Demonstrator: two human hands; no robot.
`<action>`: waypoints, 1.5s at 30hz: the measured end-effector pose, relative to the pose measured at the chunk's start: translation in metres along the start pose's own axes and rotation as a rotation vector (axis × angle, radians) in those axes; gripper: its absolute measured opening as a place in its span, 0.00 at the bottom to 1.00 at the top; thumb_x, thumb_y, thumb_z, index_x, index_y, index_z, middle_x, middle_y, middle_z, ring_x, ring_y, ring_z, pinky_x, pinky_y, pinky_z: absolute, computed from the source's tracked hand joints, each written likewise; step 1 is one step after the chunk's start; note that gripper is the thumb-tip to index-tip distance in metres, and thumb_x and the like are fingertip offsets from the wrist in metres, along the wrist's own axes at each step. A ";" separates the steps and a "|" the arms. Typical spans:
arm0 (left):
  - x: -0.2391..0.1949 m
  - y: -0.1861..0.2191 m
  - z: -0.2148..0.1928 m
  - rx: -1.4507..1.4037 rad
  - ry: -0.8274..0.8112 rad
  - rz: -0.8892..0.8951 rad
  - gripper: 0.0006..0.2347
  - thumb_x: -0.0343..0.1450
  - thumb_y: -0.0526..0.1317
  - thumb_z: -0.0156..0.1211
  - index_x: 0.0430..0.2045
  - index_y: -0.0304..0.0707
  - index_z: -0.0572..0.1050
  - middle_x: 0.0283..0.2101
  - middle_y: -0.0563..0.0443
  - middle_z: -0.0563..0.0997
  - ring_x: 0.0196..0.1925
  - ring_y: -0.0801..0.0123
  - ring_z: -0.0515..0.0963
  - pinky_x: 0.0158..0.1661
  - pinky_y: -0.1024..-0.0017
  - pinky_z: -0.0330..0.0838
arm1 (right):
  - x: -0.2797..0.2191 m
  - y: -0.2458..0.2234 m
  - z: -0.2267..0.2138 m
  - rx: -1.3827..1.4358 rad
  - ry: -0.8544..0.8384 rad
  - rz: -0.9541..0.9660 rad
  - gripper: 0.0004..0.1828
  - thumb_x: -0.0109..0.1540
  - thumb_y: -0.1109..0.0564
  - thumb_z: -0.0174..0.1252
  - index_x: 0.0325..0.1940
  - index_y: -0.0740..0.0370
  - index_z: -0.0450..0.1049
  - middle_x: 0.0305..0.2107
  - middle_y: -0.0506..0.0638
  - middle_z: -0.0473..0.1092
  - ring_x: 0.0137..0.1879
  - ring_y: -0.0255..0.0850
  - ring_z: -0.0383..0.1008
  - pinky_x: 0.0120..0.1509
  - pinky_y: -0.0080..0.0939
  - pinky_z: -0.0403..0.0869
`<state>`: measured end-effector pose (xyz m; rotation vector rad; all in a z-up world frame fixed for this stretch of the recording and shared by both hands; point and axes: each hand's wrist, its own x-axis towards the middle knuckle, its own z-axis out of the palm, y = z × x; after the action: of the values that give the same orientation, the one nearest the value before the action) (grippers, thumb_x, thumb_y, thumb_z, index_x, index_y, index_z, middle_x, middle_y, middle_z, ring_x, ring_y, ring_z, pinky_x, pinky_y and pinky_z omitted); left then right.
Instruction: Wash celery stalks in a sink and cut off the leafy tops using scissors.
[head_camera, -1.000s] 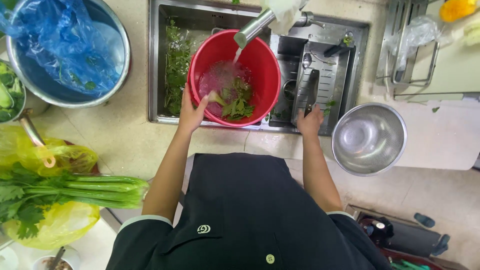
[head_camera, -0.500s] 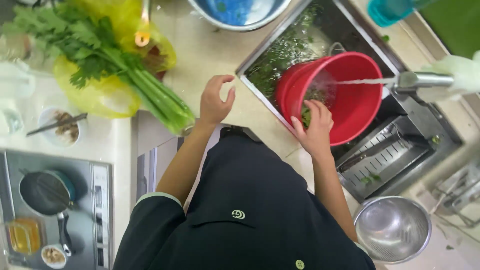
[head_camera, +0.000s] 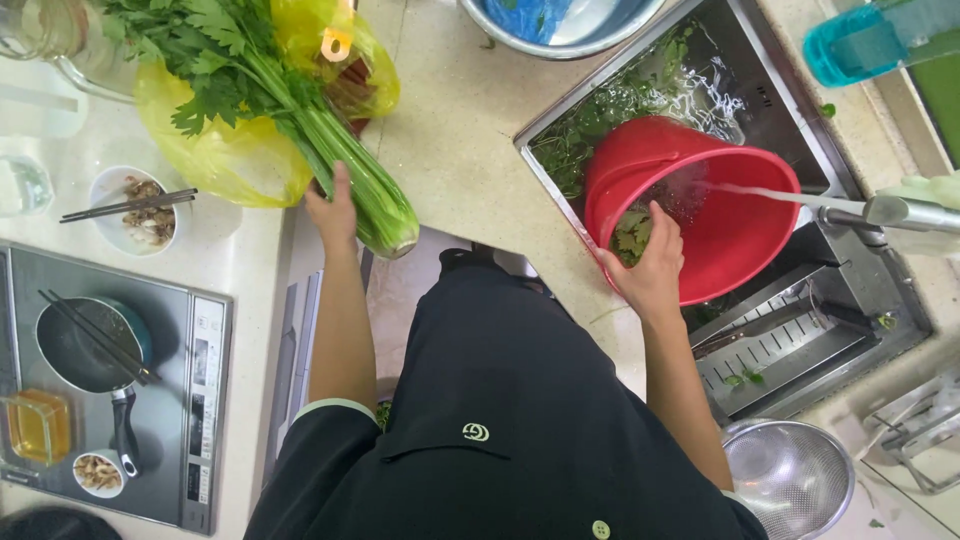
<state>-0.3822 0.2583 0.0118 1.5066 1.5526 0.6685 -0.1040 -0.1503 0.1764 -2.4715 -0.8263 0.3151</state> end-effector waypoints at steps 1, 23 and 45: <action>-0.003 0.022 -0.007 0.000 -0.009 0.004 0.36 0.72 0.61 0.68 0.64 0.29 0.66 0.66 0.36 0.71 0.67 0.50 0.72 0.66 0.52 0.65 | -0.001 0.000 0.004 -0.002 0.006 0.008 0.56 0.52 0.47 0.77 0.76 0.65 0.53 0.64 0.66 0.59 0.69 0.62 0.61 0.69 0.62 0.63; -0.013 0.023 -0.015 -0.630 -0.405 -0.398 0.23 0.68 0.39 0.56 0.59 0.33 0.65 0.57 0.41 0.75 0.60 0.53 0.77 0.60 0.54 0.74 | -0.035 0.063 0.058 -0.002 -0.179 0.001 0.38 0.59 0.49 0.66 0.70 0.62 0.62 0.64 0.62 0.62 0.70 0.58 0.61 0.72 0.59 0.60; -0.158 0.150 0.032 -0.914 -0.704 0.164 0.29 0.68 0.40 0.66 0.64 0.32 0.63 0.53 0.47 0.75 0.53 0.65 0.78 0.54 0.69 0.76 | 0.009 0.020 0.071 0.313 0.616 0.212 0.57 0.51 0.49 0.78 0.70 0.73 0.49 0.62 0.69 0.52 0.69 0.65 0.54 0.72 0.57 0.57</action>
<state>-0.2904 0.1185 0.1544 0.9790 0.4614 0.6943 -0.1131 -0.1308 0.1057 -2.1657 -0.2352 -0.2279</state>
